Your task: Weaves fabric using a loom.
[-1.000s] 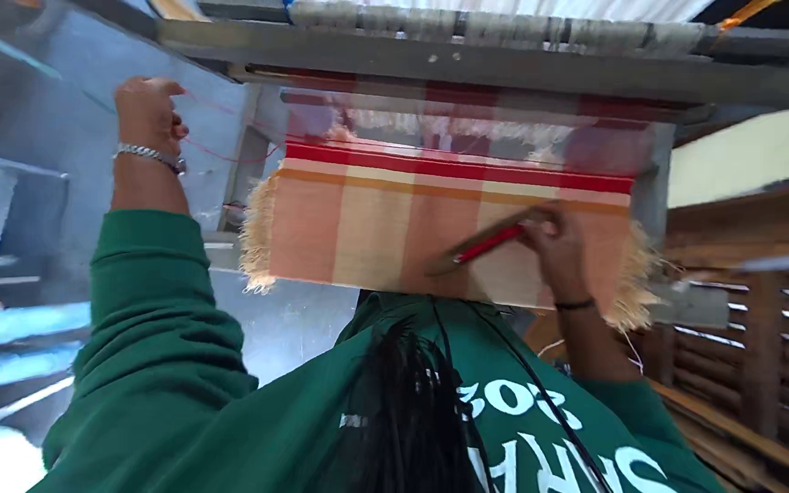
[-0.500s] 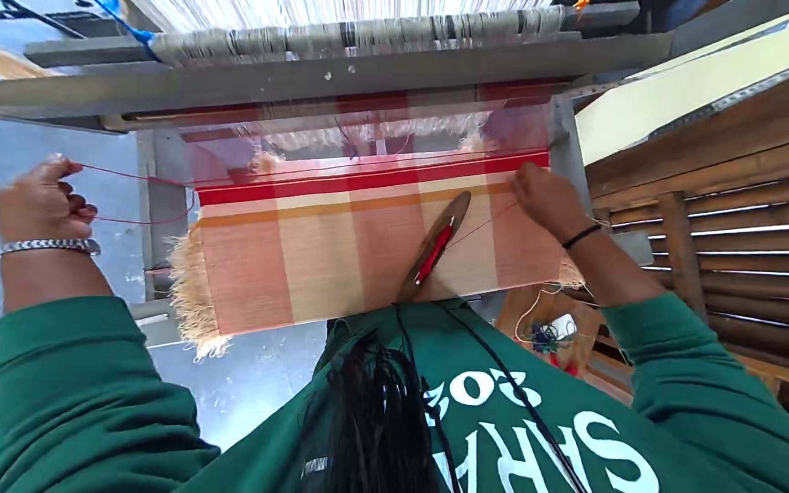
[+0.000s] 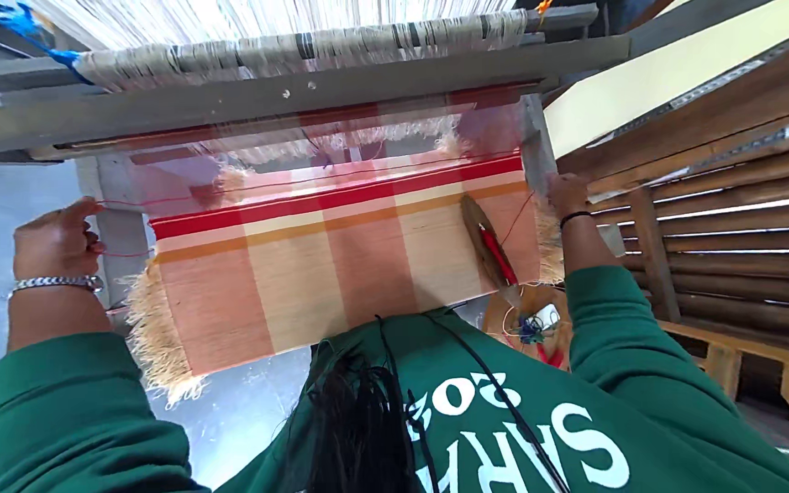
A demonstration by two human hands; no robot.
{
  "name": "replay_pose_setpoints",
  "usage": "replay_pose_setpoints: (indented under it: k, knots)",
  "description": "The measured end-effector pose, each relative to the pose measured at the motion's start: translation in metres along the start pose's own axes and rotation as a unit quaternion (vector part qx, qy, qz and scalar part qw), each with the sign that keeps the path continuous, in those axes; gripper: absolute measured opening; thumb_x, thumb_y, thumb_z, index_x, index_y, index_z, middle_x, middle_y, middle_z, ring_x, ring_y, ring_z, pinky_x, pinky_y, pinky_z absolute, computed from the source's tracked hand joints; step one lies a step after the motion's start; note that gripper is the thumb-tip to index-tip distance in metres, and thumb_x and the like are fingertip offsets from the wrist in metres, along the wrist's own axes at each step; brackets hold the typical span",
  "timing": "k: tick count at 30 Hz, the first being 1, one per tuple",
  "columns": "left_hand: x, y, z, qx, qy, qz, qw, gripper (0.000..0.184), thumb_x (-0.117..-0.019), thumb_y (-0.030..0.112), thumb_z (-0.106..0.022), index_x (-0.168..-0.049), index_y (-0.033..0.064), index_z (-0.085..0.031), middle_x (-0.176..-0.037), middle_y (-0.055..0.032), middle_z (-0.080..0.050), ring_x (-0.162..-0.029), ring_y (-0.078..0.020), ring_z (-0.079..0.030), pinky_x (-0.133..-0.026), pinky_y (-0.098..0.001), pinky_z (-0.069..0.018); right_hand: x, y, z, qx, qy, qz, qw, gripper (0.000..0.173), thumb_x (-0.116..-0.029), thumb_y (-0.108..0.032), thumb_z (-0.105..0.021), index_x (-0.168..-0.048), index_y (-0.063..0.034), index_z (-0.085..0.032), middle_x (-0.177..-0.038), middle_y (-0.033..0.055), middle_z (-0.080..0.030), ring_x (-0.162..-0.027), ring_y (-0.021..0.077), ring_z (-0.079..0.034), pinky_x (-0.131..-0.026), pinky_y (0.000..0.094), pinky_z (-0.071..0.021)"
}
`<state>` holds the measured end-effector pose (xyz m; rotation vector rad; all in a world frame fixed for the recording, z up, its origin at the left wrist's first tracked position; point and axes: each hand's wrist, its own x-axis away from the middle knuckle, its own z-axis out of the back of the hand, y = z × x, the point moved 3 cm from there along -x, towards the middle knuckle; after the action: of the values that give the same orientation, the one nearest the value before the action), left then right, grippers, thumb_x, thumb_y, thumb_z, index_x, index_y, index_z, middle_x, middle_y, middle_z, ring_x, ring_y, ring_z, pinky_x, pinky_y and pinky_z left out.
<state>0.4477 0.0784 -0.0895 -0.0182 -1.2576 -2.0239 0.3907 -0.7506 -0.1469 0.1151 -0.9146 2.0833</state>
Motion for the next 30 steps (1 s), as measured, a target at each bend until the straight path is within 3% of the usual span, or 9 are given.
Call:
replay_pose_setpoints:
  k: [4, 6, 8, 12, 15, 19, 23, 26, 30]
  knots:
    - [0.015, 0.007, -0.009, 0.016, 0.012, 0.002, 1.000, 0.011, -0.0971, 0.039, -0.063, -0.090, 0.0327, -0.057, -0.062, 0.0181, -0.040, -0.045, 0.0043, -0.035, -0.043, -0.0135, -0.0323, 0.057, -0.030, 0.003, 0.027, 0.052, 0.144, 0.988, 0.061, -0.1063, -0.047, -0.048, -0.144, 0.0011, -0.050, -0.140, 0.0252, -0.056, -0.130, 0.0381, -0.055, -0.109, 0.0566, -0.0443]
    - [0.024, 0.011, -0.013, 0.033, 0.024, -0.007, 0.999, 0.013, -0.0975, 0.038, -0.064, -0.090, 0.0305, -0.057, -0.062, 0.0176, -0.040, -0.045, 0.0039, -0.036, -0.043, -0.0138, -0.0339, 0.141, -0.025, -0.028, 0.131, 0.044, 0.279, 0.950, 0.075, -0.1038, -0.055, -0.045, -0.157, -0.0036, -0.034, -0.161, 0.0196, -0.037, -0.150, 0.0340, -0.034, -0.121, 0.0585, -0.0291]
    - [0.028, 0.006, -0.013, 0.036, 0.024, -0.016, 0.999, 0.012, -0.0979, 0.039, -0.063, -0.092, 0.0302, -0.057, -0.063, 0.0182, -0.040, -0.046, 0.0042, -0.037, -0.044, -0.0136, -0.0350, 0.207, 0.008, -0.082, 0.241, 0.032, 0.378, 0.893, 0.098, -0.0941, -0.076, -0.043, -0.162, -0.0064, -0.029, -0.169, 0.0192, -0.021, -0.157, 0.0411, -0.014, -0.121, 0.0752, -0.0085]
    - [0.038, -0.006, -0.015, 0.041, 0.027, -0.013, 0.999, 0.013, -0.0973, 0.038, -0.063, -0.090, 0.0324, -0.054, -0.062, 0.0189, -0.039, -0.046, 0.0045, -0.036, -0.044, -0.0134, -0.0344, 0.212, 0.026, -0.103, 0.238, 0.044, 0.390, 0.888, 0.069, -0.1013, -0.057, -0.050, -0.150, -0.0071, -0.051, -0.158, 0.0230, -0.041, -0.149, 0.0435, -0.034, -0.120, 0.0684, -0.0231]
    - [0.038, 0.001, -0.017, 0.037, 0.034, -0.016, 0.999, 0.012, -0.0979, 0.039, -0.062, -0.093, 0.0303, -0.055, -0.064, 0.0174, -0.040, -0.046, 0.0037, -0.036, -0.044, -0.0140, -0.0344, 0.212, -0.005, -0.104, 0.187, 0.008, 0.472, 0.861, 0.048, -0.0979, -0.045, -0.065, -0.135, -0.0139, -0.067, -0.129, 0.0194, -0.062, -0.116, 0.0392, -0.059, -0.097, 0.0584, -0.0470]
    - [0.034, 0.004, -0.015, 0.035, 0.043, -0.015, 0.998, 0.015, -0.0992, 0.042, -0.060, -0.099, 0.0270, -0.058, -0.067, 0.0162, -0.041, -0.048, 0.0031, -0.038, -0.046, -0.0150, -0.0357, 0.267, -0.041, -0.148, 0.148, -0.160, 0.600, 0.770, 0.040, -0.0932, -0.037, -0.074, -0.127, -0.0155, -0.071, -0.114, 0.0152, -0.067, -0.105, 0.0339, -0.064, -0.089, 0.0506, -0.0548]
    - [0.033, 0.003, -0.016, 0.037, 0.039, -0.012, 0.998, 0.016, -0.0990, 0.043, -0.060, -0.101, 0.0276, -0.062, -0.068, 0.0161, -0.041, -0.049, 0.0030, -0.036, -0.046, -0.0147, -0.0340, 0.302, -0.062, -0.182, 0.112, -0.296, 0.625, 0.714, 0.051, -0.0952, -0.051, -0.068, -0.131, -0.0143, -0.069, -0.117, 0.0121, -0.067, -0.110, 0.0288, -0.063, -0.094, 0.0449, -0.0547]
    - [0.028, -0.001, -0.015, 0.042, 0.036, -0.007, 0.998, 0.014, -0.0980, 0.043, -0.062, -0.097, 0.0296, -0.060, -0.065, 0.0167, -0.039, -0.047, 0.0030, -0.036, -0.045, -0.0145, -0.0335, 0.274, -0.085, -0.162, 0.097, -0.290, 0.576, 0.758, 0.048, -0.1000, -0.048, -0.062, -0.133, -0.0131, -0.068, -0.129, 0.0121, -0.066, -0.123, 0.0278, -0.061, -0.106, 0.0448, -0.0494]
    - [0.033, -0.002, -0.012, 0.055, 0.033, 0.000, 0.998, 0.011, -0.0980, 0.042, -0.063, -0.095, 0.0311, -0.059, -0.062, 0.0174, -0.040, -0.045, 0.0034, -0.038, -0.044, -0.0142, -0.0356, 0.151, -0.110, -0.068, -0.002, -0.027, 0.405, 0.914, 0.038, -0.1055, -0.030, -0.055, -0.126, 0.0009, -0.064, -0.123, 0.0182, -0.066, -0.112, 0.0246, -0.066, -0.099, 0.0394, -0.0543]
